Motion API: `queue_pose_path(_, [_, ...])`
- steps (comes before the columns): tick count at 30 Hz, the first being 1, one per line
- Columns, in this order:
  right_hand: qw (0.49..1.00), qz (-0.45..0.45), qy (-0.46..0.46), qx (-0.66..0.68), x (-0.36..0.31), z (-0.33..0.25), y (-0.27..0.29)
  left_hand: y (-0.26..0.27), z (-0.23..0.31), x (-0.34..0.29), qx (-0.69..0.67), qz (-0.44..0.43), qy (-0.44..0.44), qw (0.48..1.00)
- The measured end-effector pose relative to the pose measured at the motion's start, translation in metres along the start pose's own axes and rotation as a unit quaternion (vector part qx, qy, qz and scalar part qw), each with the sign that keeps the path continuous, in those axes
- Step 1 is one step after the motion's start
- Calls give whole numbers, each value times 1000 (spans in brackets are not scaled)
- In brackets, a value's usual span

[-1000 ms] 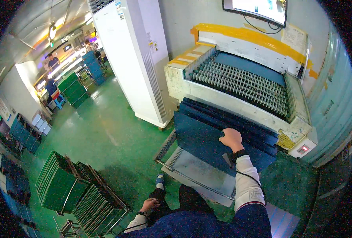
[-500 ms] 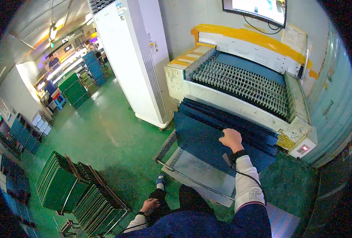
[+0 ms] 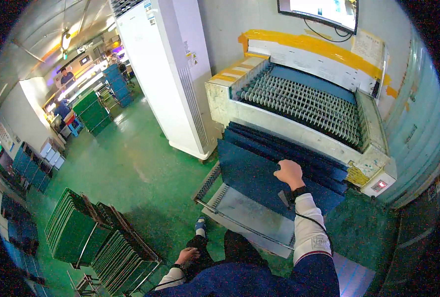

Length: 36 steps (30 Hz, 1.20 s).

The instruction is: The recorder feeds flat blue plates one by one into a processing machine on a fabrication floor.

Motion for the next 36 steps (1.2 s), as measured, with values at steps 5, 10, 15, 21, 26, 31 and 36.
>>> queue_pose_path(5, [1000, 12, 2, 2, -2, 3, 0, -6, 4, -4, 16, 16, 16, 1000])
queue_pose_path(10, [1000, 7, 0, 7, -1, 3, 0, -5, 4, -5, 27, 27, 16, 999])
queue_pose_path(15, [1000, 8, 7, 5, 0, -4, 1, 4, 0, -3, 19, 16, -2, 1000])
queue_pose_path(21, [1000, 6, 4, 7, 0, 0, 1, 3, -4, 3, -4, -1, 9, 1000])
queue_pose_path(26, [1000, 2, -1, 1, -1, 5, 1, -2, -4, 5, 14, 0, 21, 1000])
queue_pose_path(31, [1000, 6, 3, 9, -3, -1, 3, 3, -6, 6, -2, -13, 14, 1000])
queue_pose_path(36, [1000, 9, 6, 6, 0, 3, 1, 4, -9, 9, -12, 1, 10, 1000])
Point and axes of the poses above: each hand's wrist, its own x-axis towards the middle knuckle, its own y-axis out of the back of the hand, z = x × y, the point moved 8 cm from there along x, towards the middle knuckle, and after that the axes turned 10 degrees about -z, right-handed, at the moved point
